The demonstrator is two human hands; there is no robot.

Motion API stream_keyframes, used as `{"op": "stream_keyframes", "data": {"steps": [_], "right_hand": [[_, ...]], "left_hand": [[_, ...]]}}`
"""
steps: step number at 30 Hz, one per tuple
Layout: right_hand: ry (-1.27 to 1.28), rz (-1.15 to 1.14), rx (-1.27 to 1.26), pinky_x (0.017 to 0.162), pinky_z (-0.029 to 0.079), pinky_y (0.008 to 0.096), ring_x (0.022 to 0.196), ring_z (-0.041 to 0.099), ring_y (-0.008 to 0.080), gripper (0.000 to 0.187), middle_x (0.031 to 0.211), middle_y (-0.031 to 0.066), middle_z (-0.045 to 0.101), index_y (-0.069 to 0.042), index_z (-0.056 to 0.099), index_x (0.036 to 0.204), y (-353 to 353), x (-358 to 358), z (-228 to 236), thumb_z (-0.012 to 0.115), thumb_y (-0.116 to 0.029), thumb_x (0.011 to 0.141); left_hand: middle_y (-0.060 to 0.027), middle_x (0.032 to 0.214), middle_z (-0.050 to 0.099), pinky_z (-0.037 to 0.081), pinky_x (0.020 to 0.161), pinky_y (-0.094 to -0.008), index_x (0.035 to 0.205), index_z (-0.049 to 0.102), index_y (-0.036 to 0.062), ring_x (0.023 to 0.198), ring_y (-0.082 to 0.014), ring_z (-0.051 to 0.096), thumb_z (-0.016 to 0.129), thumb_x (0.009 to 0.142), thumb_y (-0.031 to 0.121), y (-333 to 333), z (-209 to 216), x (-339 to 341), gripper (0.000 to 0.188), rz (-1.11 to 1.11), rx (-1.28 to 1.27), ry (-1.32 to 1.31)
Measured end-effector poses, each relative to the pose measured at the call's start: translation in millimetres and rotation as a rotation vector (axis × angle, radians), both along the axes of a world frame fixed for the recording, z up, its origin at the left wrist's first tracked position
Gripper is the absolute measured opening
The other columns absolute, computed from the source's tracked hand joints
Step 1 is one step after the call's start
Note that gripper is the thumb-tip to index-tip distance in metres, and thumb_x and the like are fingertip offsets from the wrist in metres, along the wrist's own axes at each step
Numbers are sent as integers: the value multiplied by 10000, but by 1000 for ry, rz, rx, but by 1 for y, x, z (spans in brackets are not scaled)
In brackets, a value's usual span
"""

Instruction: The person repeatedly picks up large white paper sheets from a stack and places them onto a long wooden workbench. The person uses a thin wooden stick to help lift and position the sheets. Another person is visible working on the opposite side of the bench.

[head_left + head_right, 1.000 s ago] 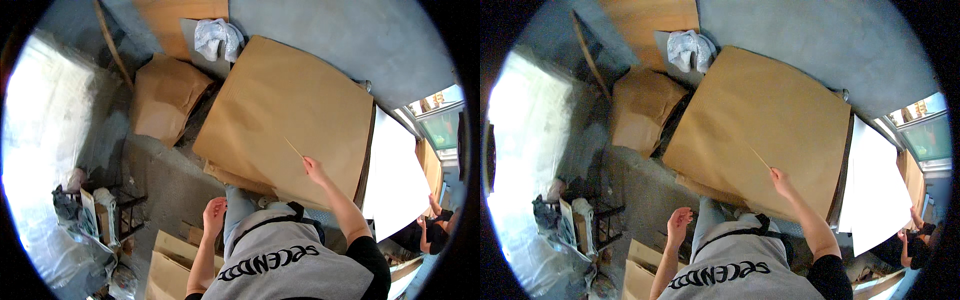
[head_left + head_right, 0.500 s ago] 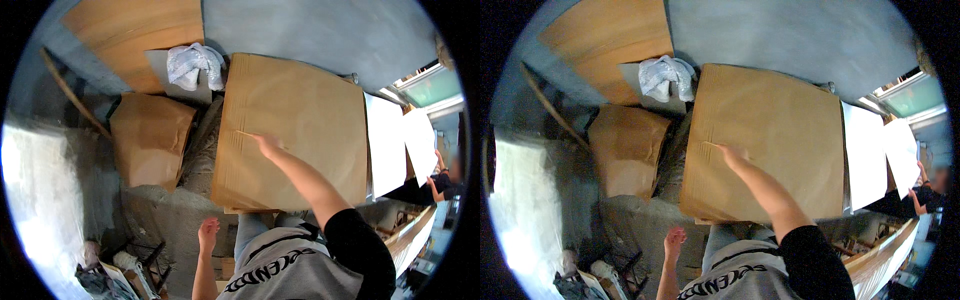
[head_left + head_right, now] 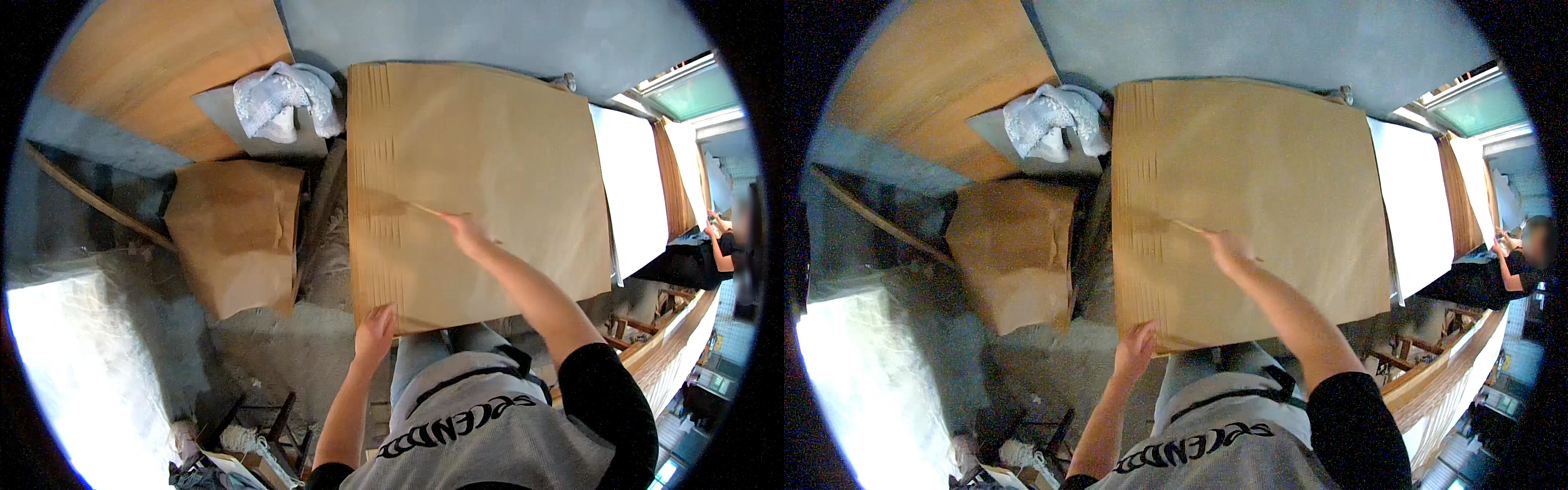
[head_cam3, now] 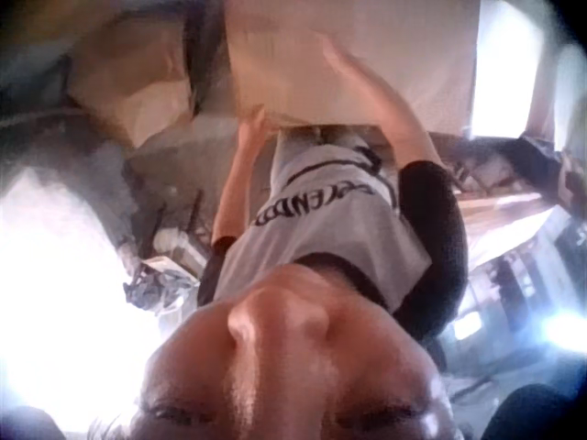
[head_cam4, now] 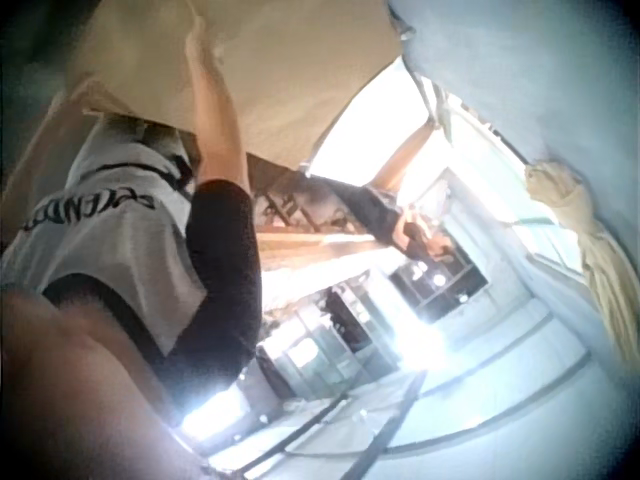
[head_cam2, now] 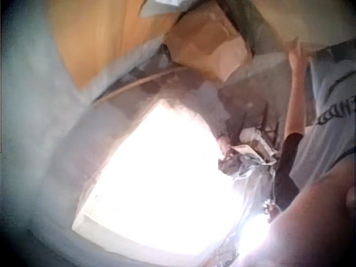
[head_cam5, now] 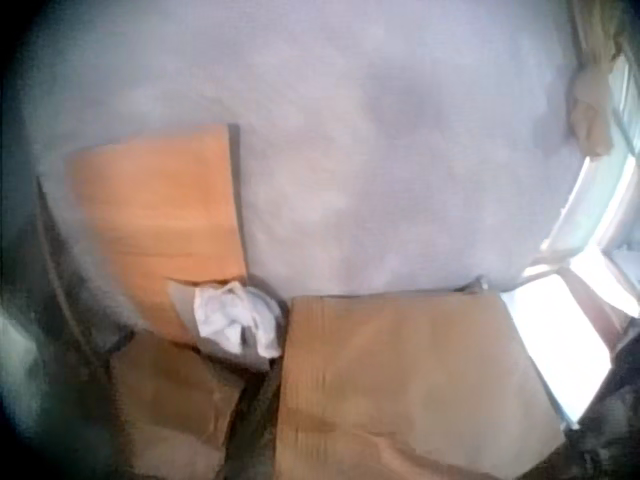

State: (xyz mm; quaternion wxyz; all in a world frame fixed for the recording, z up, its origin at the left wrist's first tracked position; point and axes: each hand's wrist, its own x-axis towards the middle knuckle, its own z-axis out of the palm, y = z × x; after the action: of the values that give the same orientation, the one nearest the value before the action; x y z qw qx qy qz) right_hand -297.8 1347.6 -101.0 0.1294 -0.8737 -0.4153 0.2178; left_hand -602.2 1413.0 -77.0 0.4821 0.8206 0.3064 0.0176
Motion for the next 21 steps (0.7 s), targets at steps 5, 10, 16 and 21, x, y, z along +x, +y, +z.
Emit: {"op": "stream_keyframes", "data": {"steps": [5, 10, 16, 21], "right_hand": [[-64, 37, -182, 525, 446, 359, 616, 567, 259, 373, 723, 123, 583, -212, 552, 1112, -24, 18, 33, 443, -59, 789], [-63, 81, -270, 548, 467, 392, 666, 585, 279, 399, 757, 127, 590, -311, 540, 1111, 31, -26, 73, 422, -93, 797], [30, 6, -259, 609, 481, 394, 732, 592, 277, 383, 816, 130, 601, -304, 548, 1101, -30, -8, 45, 436, -104, 794], [-110, 106, -352, 599, 483, 382, 755, 600, 264, 346, 827, 104, 611, -293, 572, 1070, 25, -39, 91, 457, -128, 788]], "left_hand": [[-86, 1138, 483, 425, 815, -379, 1160, 444, 118, 1020, -291, 468, 480, 771, 117, -2, -11, 17, 391, -230, 263, 53], [-72, 1171, 461, 422, 825, -394, 1217, 391, 137, 1035, -291, 462, 509, 758, 127, -7, -14, 25, 474, -306, 348, 185], [-103, 1118, 500, 436, 799, -382, 1208, 392, 123, 999, -295, 487, 525, 747, 88, -1, -26, 19, 481, -44, -25, 43], [-107, 946, 572, 459, 714, -337, 1094, 470, 84, 835, -250, 563, 531, 761, 54, 4, -63, 18, 340, 175, -222, -24]]}}
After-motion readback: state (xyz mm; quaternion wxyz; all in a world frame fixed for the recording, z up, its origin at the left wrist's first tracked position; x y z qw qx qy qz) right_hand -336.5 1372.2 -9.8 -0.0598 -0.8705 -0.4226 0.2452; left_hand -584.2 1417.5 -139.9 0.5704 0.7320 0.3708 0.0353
